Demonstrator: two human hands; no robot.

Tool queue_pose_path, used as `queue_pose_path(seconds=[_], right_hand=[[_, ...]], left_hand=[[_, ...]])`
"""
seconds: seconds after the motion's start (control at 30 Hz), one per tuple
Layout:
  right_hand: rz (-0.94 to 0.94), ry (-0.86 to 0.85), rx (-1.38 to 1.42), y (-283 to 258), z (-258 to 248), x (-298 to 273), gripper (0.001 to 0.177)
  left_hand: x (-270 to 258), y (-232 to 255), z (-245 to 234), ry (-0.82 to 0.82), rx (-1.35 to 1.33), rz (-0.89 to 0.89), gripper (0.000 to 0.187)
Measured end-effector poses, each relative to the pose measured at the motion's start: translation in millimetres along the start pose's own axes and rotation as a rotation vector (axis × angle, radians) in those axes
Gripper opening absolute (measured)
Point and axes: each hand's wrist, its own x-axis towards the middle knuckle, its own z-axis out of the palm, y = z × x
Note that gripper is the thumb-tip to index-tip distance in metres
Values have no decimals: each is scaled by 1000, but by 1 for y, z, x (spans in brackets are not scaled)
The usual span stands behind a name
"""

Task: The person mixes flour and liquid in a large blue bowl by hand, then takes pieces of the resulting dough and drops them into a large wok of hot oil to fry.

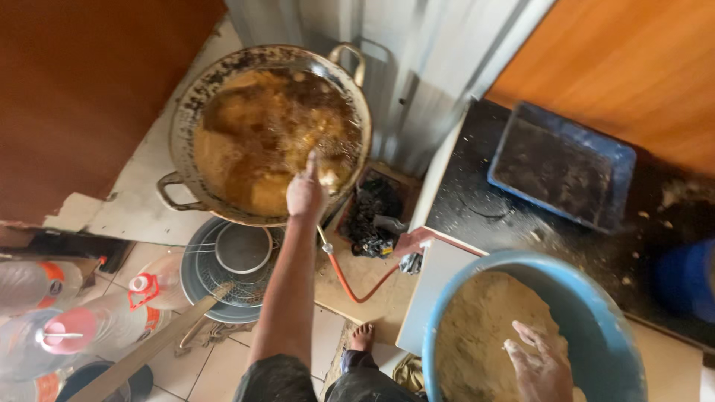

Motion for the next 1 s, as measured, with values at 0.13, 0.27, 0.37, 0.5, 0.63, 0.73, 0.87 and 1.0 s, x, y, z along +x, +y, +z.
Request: queue_pose_path(seconds=[0.13,0.27,0.37,0.5,0.63,0.73,0.87,1.0], right_hand=[[-130,-9,-12,51,-19,8,46],[-68,-67,-219,89,-38,19,51],[-325,-133,-330,120,-53,56,39],[-230,-345,-660,158,-64,99,34],[10,-508,-463,175,-29,131,44],[144,-598,-253,151,-7,148,51],[365,-729,10,112,3,126,63],[416,-864,-62,112,5,121,70]], left_hand=[[-44,34,-31,677,-184,470,71],[-146,105,6,376,-361,482,21],[-232,163,78,89,-425,504,20],[-292,199,172,-193,-273,375,45],[-322,206,211,-661,-78,-213,65],[-324,221,209,-717,-237,-442,82],[-328,230,224,-628,-728,-513,77],[-332,213,237,-586,-706,-375,62]])
